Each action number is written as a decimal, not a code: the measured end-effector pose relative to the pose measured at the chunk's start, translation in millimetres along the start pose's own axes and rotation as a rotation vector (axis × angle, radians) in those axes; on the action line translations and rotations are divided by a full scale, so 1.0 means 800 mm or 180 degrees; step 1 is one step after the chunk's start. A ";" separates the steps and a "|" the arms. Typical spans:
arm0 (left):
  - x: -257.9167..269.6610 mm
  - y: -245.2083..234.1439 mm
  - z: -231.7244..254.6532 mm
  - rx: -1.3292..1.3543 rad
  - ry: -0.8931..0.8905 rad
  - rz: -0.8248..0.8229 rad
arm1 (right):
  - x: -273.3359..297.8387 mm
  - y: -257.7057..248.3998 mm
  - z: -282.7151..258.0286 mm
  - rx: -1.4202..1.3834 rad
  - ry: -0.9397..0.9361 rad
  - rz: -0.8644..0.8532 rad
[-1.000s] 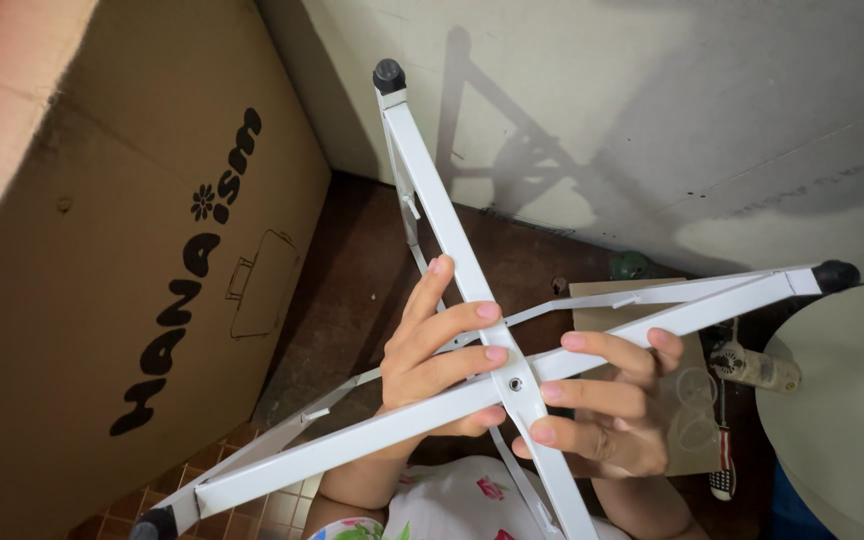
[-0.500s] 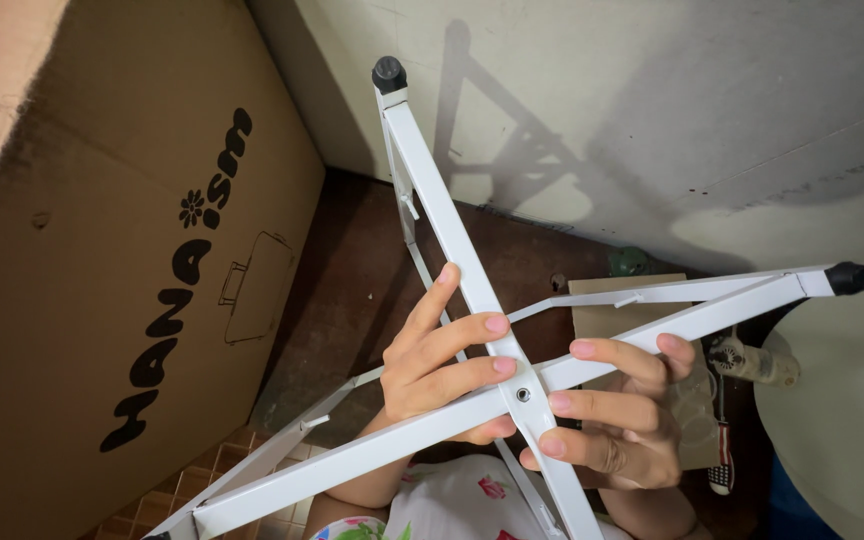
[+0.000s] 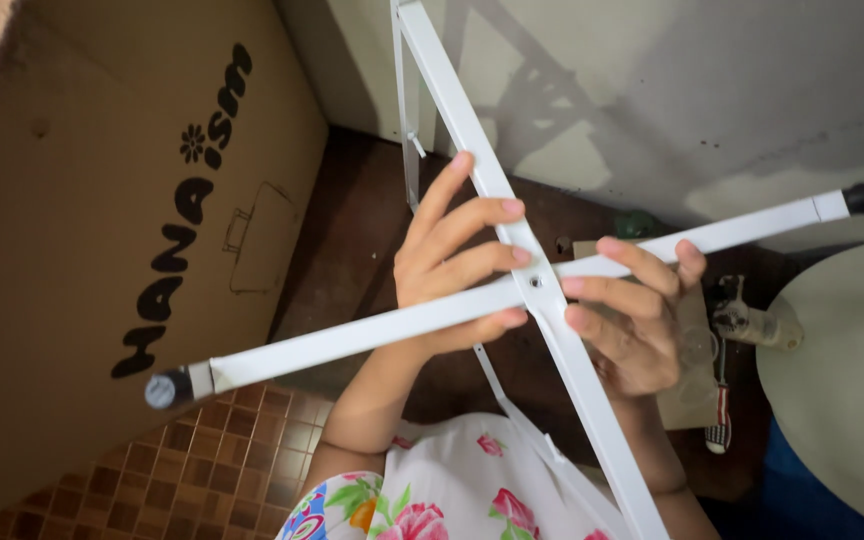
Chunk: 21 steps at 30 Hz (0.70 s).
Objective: The person assembles a white metal folding table frame on the floor. They join the X-shaped leg braces to the side frames, fit the crossbars into place, and use a screwdriver to tighten screws on the frame joints, repositioning the frame as they work.
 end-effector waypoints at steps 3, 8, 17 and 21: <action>0.003 -0.002 -0.003 0.0021 -0.0017 0.0036 | 0.051 -0.009 0.000 -0.0057 -0.0321 0.0709; 0.014 -0.004 -0.006 -0.0104 -0.0046 0.0236 | 0.143 0.099 0.083 -0.0059 0.0563 -0.0459; 0.016 -0.006 -0.006 0.0006 0.0003 0.0306 | 0.331 0.219 0.176 -0.0283 0.2695 -0.1702; 0.010 0.001 -0.002 0.0006 0.0104 0.0285 | 0.332 0.223 0.155 -0.0165 0.1887 -0.1353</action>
Point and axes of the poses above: each hand's wrist, its own x-axis away from the middle knuckle, its own y-axis out of the palm, z = x × y, the point moved 10 cm from there along -x, towards the middle knuckle, and after that the axes turned 9 degrees about -x, right-handed, at the moved point
